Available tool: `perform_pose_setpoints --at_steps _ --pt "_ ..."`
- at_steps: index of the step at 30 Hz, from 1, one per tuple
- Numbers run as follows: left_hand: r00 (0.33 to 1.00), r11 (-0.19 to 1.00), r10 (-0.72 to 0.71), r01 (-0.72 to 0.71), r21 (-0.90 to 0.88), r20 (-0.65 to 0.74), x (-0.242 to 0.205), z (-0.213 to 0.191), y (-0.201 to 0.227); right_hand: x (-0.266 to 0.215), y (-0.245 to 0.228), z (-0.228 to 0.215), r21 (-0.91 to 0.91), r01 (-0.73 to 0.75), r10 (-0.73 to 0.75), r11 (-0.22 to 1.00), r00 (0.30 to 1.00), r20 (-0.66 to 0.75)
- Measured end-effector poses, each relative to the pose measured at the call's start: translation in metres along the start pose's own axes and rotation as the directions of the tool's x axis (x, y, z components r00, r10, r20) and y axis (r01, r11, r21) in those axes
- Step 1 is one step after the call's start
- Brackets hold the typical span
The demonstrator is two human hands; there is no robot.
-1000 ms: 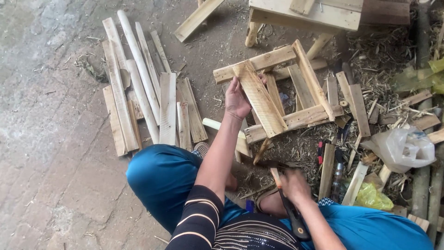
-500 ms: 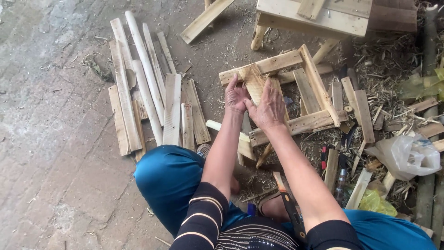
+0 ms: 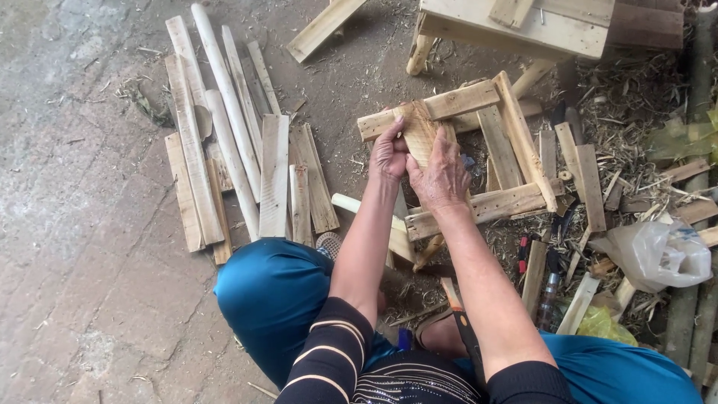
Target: Assembling a wooden structure by positioning and hammering wooden planks onto a frame.
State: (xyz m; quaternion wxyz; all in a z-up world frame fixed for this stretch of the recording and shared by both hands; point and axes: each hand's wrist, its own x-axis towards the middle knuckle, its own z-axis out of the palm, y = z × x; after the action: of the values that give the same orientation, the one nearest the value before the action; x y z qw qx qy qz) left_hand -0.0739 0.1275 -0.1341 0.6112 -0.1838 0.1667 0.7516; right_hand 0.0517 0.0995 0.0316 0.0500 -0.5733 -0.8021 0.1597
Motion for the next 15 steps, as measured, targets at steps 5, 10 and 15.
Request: perform_pose_setpoints --at_steps 5,10,15 --pt "1.0 1.0 -0.001 0.0 -0.024 -0.03 0.002 0.006 -0.004 0.0 0.009 0.005 -0.008 0.02 -0.02 1.0 0.999 -0.027" --pt "1.0 1.0 -0.002 0.001 -0.006 -0.01 -0.024 0.027 -0.003 -0.006 0.007 -0.014 0.066 0.039 -0.04 0.997 0.999 0.008" --pt "0.997 0.997 0.051 -0.055 0.054 0.062 -0.034 0.034 -0.001 -0.018 0.008 -0.048 0.398 0.026 -0.072 0.917 0.992 0.102"
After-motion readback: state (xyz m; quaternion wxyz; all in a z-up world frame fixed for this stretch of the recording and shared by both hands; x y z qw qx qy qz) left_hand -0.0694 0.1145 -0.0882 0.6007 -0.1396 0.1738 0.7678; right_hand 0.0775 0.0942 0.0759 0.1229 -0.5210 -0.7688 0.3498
